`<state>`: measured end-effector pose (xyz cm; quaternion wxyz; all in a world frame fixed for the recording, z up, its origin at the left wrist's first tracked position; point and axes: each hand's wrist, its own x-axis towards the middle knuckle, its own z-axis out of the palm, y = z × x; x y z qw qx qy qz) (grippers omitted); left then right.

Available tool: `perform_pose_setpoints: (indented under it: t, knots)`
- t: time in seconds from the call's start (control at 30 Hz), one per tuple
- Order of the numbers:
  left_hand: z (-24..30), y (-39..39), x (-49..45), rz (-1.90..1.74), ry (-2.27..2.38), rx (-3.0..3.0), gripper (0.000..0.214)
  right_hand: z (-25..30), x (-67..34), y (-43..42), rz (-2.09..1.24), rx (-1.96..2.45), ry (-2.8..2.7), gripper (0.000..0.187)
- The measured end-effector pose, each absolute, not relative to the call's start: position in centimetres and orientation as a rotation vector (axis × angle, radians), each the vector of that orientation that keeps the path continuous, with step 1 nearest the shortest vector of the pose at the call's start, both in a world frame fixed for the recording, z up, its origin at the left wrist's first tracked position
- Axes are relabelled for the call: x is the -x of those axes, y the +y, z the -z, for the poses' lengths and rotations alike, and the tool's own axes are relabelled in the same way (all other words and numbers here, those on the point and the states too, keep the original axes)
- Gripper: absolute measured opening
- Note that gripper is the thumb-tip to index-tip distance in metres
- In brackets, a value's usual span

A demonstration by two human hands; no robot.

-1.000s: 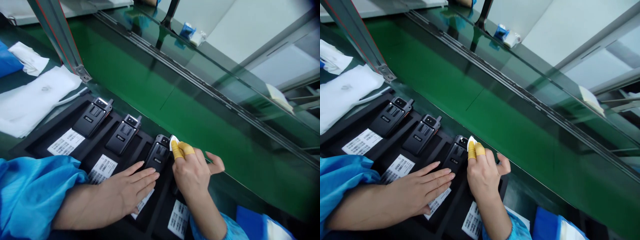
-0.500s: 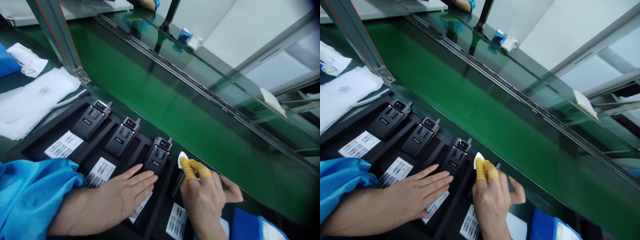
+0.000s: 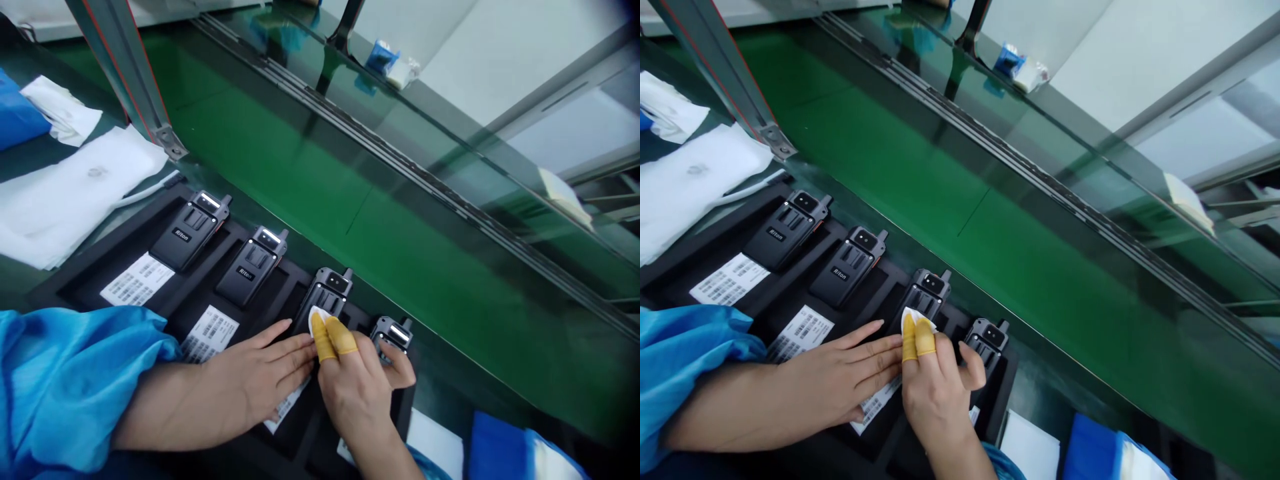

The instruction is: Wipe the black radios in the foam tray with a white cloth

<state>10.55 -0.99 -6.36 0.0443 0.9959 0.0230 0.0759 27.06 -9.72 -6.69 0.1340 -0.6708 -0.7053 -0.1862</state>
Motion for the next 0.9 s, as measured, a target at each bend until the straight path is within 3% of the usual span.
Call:
perform_pose_setpoints:
  t: [0.2, 0.4, 0.63, 0.9]
  knots:
    - [5.9, -0.9, -10.1, -0.258, 0.059, -3.030, 0.041, 5.6, -29.1, -10.8, 0.666, 2.032, -1.970, 0.027]
    - [6.1, -0.8, -10.2, -0.310, 0.068, -3.030, 0.049, 3.7, -30.7, -7.6, 0.932, 1.992, -1.816, 0.020]
    - [6.8, -0.9, -10.2, -0.344, 0.064, -3.022, 0.043, 4.1, -29.9, -3.8, 0.927, 1.993, -2.026, 0.023]
    - [6.4, -0.8, -9.9, -0.410, 0.065, -3.011, 0.037, 3.8, -32.1, -6.7, 1.033, 2.096, -1.886, 0.022]
